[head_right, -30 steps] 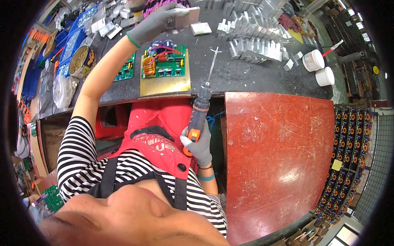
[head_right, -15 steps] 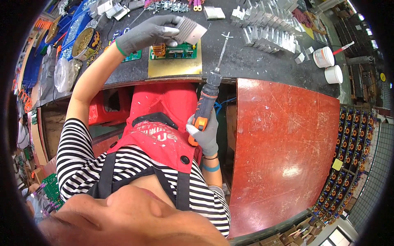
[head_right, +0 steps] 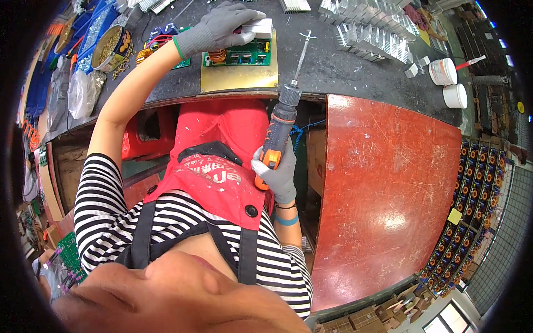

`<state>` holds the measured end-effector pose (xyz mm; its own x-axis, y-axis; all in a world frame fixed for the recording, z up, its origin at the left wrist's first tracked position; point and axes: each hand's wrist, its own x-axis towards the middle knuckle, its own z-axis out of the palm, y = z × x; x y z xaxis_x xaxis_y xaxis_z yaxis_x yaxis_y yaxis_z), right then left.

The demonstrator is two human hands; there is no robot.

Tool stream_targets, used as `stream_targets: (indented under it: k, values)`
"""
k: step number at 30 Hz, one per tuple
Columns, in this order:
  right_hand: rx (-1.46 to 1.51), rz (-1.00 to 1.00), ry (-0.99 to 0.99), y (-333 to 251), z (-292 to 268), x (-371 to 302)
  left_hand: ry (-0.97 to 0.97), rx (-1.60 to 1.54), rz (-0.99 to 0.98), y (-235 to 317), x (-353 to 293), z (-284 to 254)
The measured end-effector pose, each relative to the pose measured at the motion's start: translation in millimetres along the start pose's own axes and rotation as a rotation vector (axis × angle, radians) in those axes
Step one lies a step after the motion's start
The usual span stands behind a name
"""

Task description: The person places circuit boards onto the table, installs heat sinks onto them using an electric screwdriver, and fastens wire terminals to the boards with a power screwdriver.

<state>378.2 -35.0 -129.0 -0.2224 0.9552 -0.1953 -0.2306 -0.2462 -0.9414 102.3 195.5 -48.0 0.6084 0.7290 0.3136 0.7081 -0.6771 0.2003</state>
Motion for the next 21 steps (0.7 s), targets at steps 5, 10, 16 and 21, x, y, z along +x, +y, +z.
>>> stream_targets:
  k: [5, 10, 16, 21]
  values:
    - [-0.092, -0.019, -0.074, 6.8, -2.1, 0.8, -0.098, 0.043, 0.012, -3.5, 4.9, 5.2]
    - [-0.124, 0.035, -0.051, 4.1, 2.1, -1.3, -0.228, -0.021, -0.092, -5.4, 22.8, 7.9]
    - [-0.085, 0.112, -0.076, 0.2, 7.7, -6.0, -0.144, -0.076, -0.134, -8.8, 14.8, 10.5]
    - [-0.075, 0.146, -0.073, 1.1, 7.8, -6.5, -0.094, -0.102, -0.089, -10.1, 15.1, 11.0]
